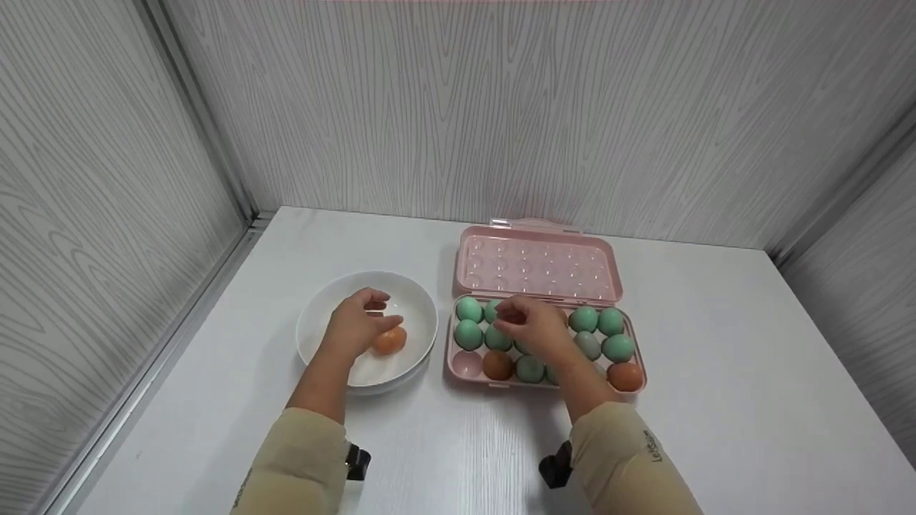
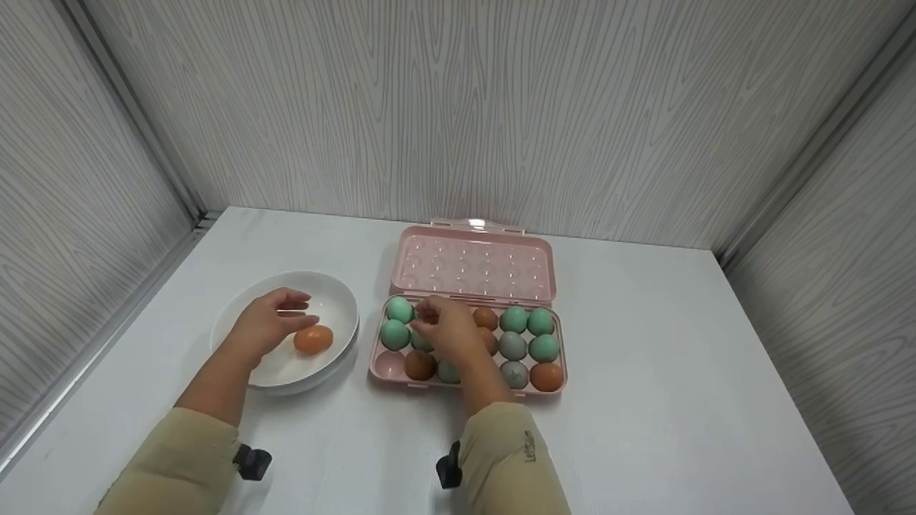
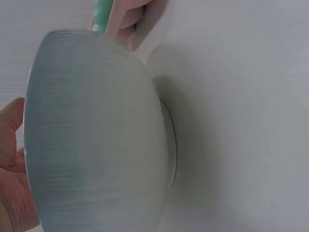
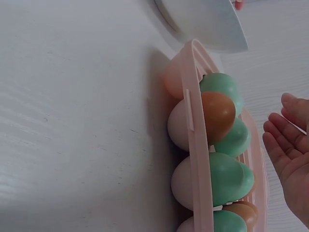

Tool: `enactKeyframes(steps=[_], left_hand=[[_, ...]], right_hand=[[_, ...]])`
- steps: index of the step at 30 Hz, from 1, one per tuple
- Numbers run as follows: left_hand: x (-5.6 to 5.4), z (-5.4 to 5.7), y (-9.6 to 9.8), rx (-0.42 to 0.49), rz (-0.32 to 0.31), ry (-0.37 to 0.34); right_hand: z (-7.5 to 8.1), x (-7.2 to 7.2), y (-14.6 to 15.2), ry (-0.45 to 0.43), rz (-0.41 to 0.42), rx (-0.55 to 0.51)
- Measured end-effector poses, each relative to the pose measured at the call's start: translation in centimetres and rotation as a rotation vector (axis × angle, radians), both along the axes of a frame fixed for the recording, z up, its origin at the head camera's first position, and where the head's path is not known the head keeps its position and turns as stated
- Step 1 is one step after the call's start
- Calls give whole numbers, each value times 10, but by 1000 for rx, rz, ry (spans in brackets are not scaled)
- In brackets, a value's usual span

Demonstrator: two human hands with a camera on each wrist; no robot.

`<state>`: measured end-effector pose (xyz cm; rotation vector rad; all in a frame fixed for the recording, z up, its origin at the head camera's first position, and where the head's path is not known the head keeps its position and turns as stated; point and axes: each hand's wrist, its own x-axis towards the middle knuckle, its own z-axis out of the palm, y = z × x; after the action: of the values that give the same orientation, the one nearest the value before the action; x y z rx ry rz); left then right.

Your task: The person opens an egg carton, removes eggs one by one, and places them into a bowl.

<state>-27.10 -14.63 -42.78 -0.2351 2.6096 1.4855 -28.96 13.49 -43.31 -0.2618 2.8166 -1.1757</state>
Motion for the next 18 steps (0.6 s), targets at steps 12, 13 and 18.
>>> enactKeyframes(steps=[12,13,18], left_hand=[[10,12,18,294,32,86],[11,11,20,311,32,93],[13,10,24,345,24,124]], right_hand=[[-15,-4,-17,58,55,-57],[-16,-4,-19,54,51,-47],[-20,-7,-27,30,47,13]])
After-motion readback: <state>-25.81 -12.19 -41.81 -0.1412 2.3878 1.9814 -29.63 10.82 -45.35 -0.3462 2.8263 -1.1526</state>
